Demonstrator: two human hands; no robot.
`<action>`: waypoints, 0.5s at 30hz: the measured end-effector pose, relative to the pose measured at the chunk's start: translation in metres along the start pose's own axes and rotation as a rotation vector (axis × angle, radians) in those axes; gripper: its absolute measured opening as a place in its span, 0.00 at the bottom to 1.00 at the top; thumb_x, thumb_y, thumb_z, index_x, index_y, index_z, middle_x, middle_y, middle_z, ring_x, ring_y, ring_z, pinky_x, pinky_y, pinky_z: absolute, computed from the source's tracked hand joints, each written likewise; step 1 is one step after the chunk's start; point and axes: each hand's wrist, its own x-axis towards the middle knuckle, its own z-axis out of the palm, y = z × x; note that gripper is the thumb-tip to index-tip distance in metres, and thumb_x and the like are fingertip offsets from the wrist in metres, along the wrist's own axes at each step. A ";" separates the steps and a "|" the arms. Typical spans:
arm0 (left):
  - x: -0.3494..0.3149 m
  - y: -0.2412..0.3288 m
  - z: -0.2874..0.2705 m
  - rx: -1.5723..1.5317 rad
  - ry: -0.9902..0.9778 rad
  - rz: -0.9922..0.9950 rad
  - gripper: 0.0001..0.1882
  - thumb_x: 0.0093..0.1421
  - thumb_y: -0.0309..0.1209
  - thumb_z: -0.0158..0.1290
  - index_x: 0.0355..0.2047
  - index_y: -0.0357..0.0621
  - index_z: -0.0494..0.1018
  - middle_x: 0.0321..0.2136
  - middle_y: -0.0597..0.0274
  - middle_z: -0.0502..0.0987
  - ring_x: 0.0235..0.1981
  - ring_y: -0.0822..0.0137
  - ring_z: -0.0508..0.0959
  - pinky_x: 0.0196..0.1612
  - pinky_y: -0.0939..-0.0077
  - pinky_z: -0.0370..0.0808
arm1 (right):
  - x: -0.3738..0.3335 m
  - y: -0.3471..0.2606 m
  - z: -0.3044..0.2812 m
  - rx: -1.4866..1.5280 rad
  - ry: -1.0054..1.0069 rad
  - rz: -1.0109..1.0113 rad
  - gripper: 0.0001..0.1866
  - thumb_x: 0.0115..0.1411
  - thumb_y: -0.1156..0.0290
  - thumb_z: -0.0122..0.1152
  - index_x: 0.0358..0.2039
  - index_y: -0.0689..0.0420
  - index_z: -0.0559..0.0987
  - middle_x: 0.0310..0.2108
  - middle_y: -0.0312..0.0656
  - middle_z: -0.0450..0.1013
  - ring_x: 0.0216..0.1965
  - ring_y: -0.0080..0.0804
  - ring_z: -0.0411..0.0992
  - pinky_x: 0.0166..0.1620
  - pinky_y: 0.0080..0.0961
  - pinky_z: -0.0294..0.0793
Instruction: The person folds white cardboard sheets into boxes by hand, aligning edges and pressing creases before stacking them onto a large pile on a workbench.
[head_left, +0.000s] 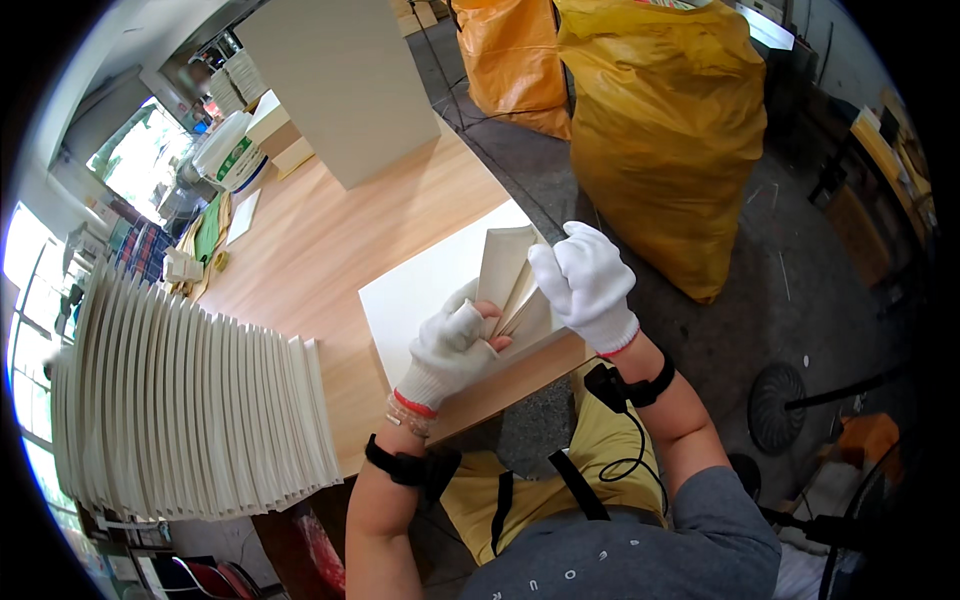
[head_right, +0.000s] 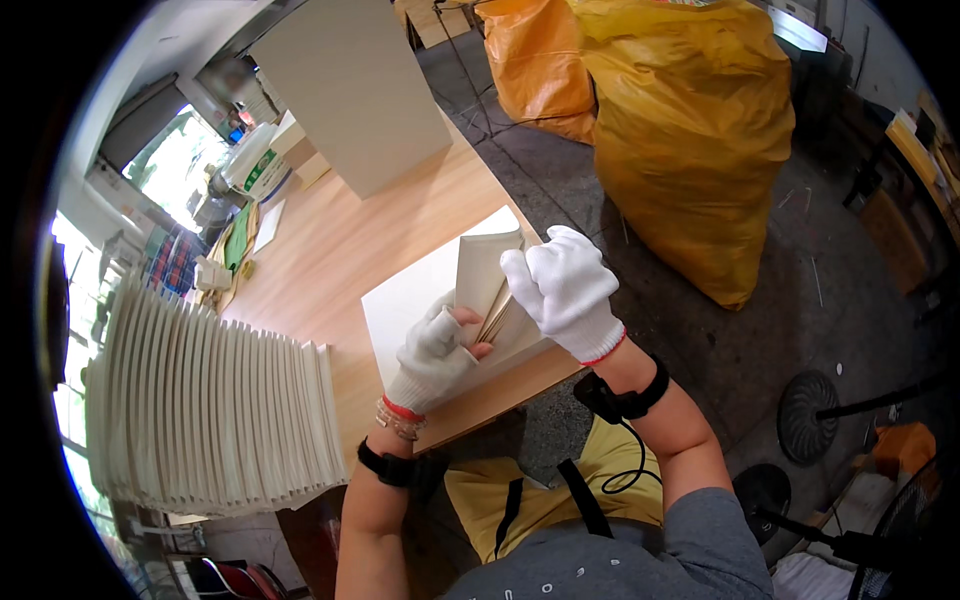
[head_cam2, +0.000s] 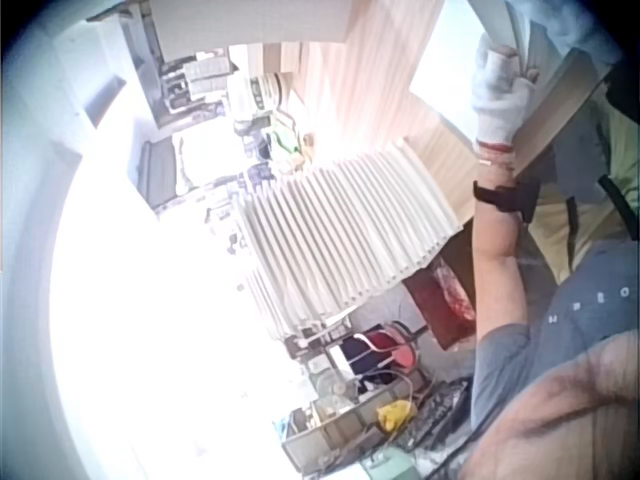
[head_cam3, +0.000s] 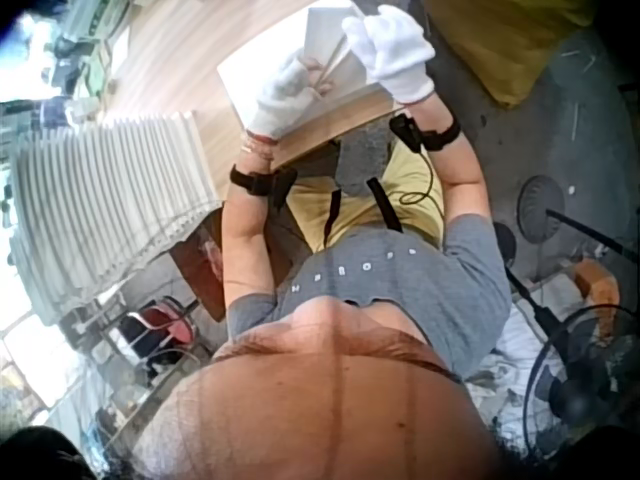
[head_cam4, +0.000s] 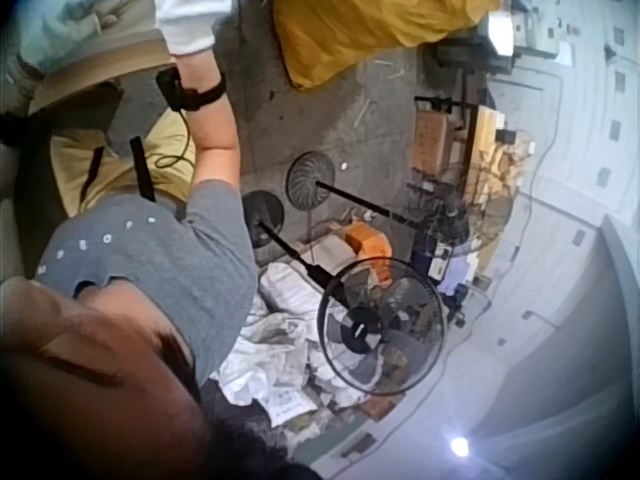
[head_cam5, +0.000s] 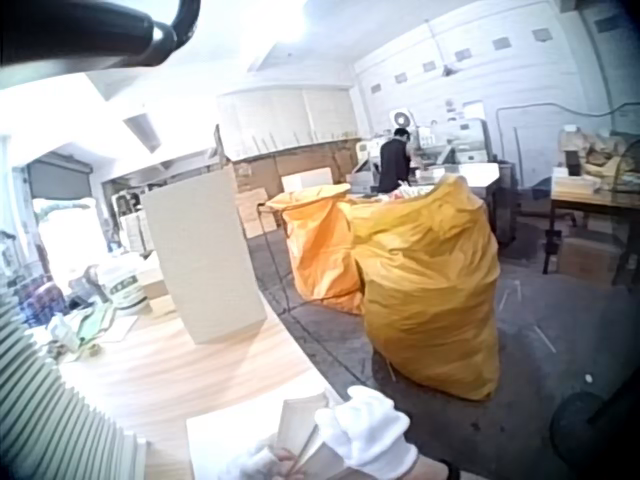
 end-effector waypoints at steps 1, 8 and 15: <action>0.000 -0.002 0.000 -0.013 -0.011 -0.004 0.19 0.49 0.21 0.68 0.42 0.45 0.78 0.37 0.58 0.79 0.34 0.58 0.79 0.37 0.69 0.76 | -0.002 0.001 -0.001 0.003 -0.023 0.009 0.07 0.55 0.75 0.65 0.23 0.57 0.76 0.16 0.40 0.61 0.19 0.45 0.64 0.31 0.38 0.70; 0.000 -0.008 0.005 0.180 0.071 0.212 0.18 0.53 0.22 0.57 0.45 0.49 0.79 0.57 0.53 0.75 0.39 0.54 0.83 0.39 0.68 0.82 | -0.003 -0.001 -0.008 0.059 -0.083 -0.002 0.04 0.57 0.73 0.64 0.28 0.57 0.78 0.17 0.39 0.63 0.22 0.41 0.68 0.44 0.44 0.77; 0.008 -0.010 0.006 0.236 -0.013 0.089 0.15 0.52 0.28 0.62 0.42 0.46 0.78 0.53 0.54 0.77 0.41 0.55 0.81 0.40 0.69 0.80 | -0.014 0.005 -0.011 0.003 -0.114 -0.060 0.02 0.57 0.74 0.61 0.32 0.56 0.79 0.21 0.37 0.67 0.24 0.38 0.70 0.48 0.47 0.78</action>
